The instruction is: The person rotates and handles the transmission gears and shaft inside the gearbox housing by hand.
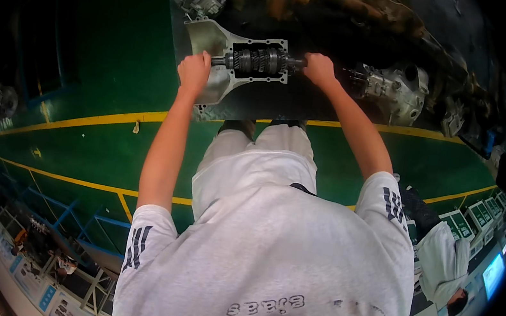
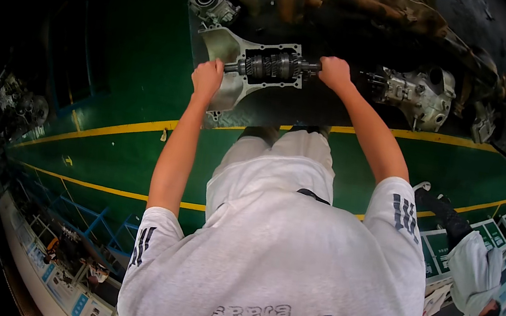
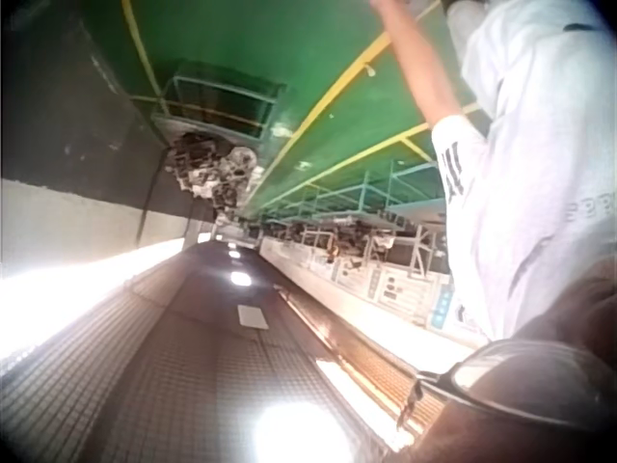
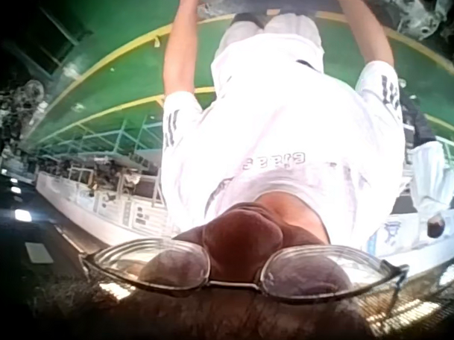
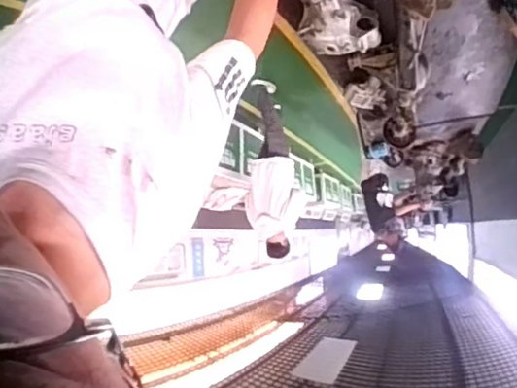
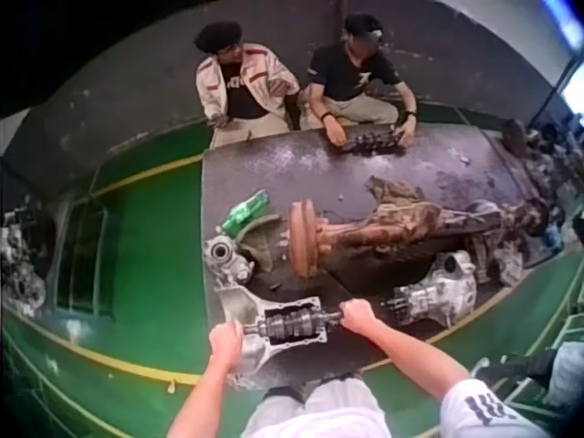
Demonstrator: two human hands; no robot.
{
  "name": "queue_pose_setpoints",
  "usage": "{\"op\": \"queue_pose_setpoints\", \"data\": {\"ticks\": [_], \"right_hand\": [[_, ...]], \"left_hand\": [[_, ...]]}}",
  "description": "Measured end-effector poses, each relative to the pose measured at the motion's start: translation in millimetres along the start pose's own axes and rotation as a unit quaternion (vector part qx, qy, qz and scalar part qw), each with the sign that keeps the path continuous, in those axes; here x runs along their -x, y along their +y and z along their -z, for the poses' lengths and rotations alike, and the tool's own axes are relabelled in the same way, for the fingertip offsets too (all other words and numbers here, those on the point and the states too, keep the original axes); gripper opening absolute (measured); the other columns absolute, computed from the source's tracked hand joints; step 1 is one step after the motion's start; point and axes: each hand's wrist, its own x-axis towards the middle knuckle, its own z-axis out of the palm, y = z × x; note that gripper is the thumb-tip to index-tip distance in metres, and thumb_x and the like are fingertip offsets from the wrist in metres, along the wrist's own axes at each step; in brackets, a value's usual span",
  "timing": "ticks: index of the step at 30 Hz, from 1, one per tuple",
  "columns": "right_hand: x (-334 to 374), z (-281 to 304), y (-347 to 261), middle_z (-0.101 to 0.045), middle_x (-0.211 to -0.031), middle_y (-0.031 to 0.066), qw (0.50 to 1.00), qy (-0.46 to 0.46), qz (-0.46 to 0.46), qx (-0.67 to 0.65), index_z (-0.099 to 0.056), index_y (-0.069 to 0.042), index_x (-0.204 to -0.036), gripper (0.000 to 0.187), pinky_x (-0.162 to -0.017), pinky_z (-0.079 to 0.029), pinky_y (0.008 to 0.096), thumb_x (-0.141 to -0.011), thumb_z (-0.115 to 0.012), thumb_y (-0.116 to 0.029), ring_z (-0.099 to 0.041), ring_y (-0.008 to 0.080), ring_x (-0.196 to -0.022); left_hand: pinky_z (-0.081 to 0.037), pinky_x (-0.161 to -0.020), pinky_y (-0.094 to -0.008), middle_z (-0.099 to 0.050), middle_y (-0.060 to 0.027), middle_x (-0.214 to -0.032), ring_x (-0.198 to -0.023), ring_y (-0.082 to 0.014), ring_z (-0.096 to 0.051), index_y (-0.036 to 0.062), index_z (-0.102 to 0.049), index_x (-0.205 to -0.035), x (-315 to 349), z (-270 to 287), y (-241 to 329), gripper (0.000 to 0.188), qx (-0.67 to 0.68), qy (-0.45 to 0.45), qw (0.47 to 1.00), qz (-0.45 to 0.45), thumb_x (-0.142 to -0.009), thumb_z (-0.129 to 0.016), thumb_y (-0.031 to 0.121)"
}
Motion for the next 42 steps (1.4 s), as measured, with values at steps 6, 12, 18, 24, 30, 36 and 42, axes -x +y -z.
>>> {"op": "queue_pose_setpoints", "data": {"ticks": [6,12,18,24,30,36,42], "right_hand": [[6.8,-19.1,9.0,-0.065,-0.08,0.0153,0.972,0.216,0.082,0.044,-0.062,-0.003,-0.079,0.017,-0.072,-0.051,0.0414,-0.063,-0.065,-0.008,-0.063,0.0318,-0.083],[-9.3,7.1,0.8,-0.067,-0.09,0.0207,0.997,-0.028,-0.002,0.068,-0.068,-0.001,-0.079,0.02,-0.074,-0.054,0.0427,-0.066,-0.065,-0.016,-0.066,0.0347,-0.086],[-35.1,14.7,13.7,-0.065,-0.101,0.0256,0.979,-0.198,0.023,0.033,-0.068,0.003,-0.095,0.033,-0.082,-0.051,0.0424,-0.07,-0.055,-0.014,-0.063,0.0385,-0.096],[-25.0,8.0,10.8,-0.067,-0.095,0.0221,0.99,-0.128,0.037,0.043,-0.069,0.001,-0.089,0.028,-0.078,-0.053,0.0428,-0.068,-0.059,-0.014,-0.065,0.0377,-0.09],[-6.1,-19.4,-0.4,-0.068,-0.084,0.0169,0.993,0.07,-0.092,0.038,-0.07,-0.007,-0.08,0.017,-0.074,-0.054,0.0414,-0.065,-0.066,-0.013,-0.067,0.0338,-0.082],[-2.2,-15.3,4.4,-0.067,-0.084,0.0184,0.995,0.076,-0.057,-0.008,-0.068,-0.008,-0.086,0.02,-0.074,-0.053,0.0441,-0.066,-0.063,-0.011,-0.065,0.0358,-0.084],[-17.0,4.8,24.6,-0.066,-0.088,0.0238,0.999,-0.045,0.003,-0.008,-0.07,-0.004,-0.083,0.023,-0.08,-0.052,0.044,-0.066,-0.059,-0.015,-0.064,0.0379,-0.089]], "left_hand": [[-0.048,-0.085,-0.0511,-0.064,-0.0292,-0.094,-0.092,-0.046,-0.062,-0.0031,-0.069,-0.085,-37.7,-12.8,-24.9,0.055,0.075,-0.23,0.964,0.11,-0.093,-0.037,0.041],[-0.051,-0.074,-0.0512,-0.065,-0.0278,-0.079,-0.076,-0.0463,-0.063,-0.0029,-0.068,-0.072,-12.8,-10.4,-4.5,0.054,0.002,-0.059,0.997,0.041,-0.095,-0.037,0.034],[-0.051,-0.062,-0.0507,-0.063,-0.0236,-0.066,-0.062,-0.0404,-0.064,0.0007,-0.064,-0.059,-5.9,-17.0,-3.4,0.054,-0.005,0.04,0.999,-0.034,-0.095,-0.039,0.032],[-0.05,-0.064,-0.051,-0.064,-0.0242,-0.07,-0.067,-0.0411,-0.063,-0.0008,-0.064,-0.063,-2.8,-10.4,-0.4,0.055,-0.038,-0.036,0.998,-0.026,-0.096,-0.038,0.035],[-0.049,-0.081,-0.0491,-0.066,-0.0253,-0.092,-0.09,-0.042,-0.063,-0.0024,-0.068,-0.083,-23.3,5.5,6.4,0.059,-0.022,-0.195,0.98,0.019,-0.097,-0.032,0.042],[-0.05,-0.078,-0.0497,-0.066,-0.025,-0.095,-0.09,-0.0417,-0.063,-0.0005,-0.068,-0.084,-31.5,-0.4,6.1,0.056,-0.029,-0.206,0.977,0.039,-0.097,-0.034,0.042],[-0.051,-0.062,-0.0485,-0.066,-0.0211,-0.074,-0.07,-0.0388,-0.065,0.0018,-0.065,-0.069,3.3,0.2,9.5,0.05,0.042,0.06,0.993,-0.097,-0.097,-0.04,0.035]]}}
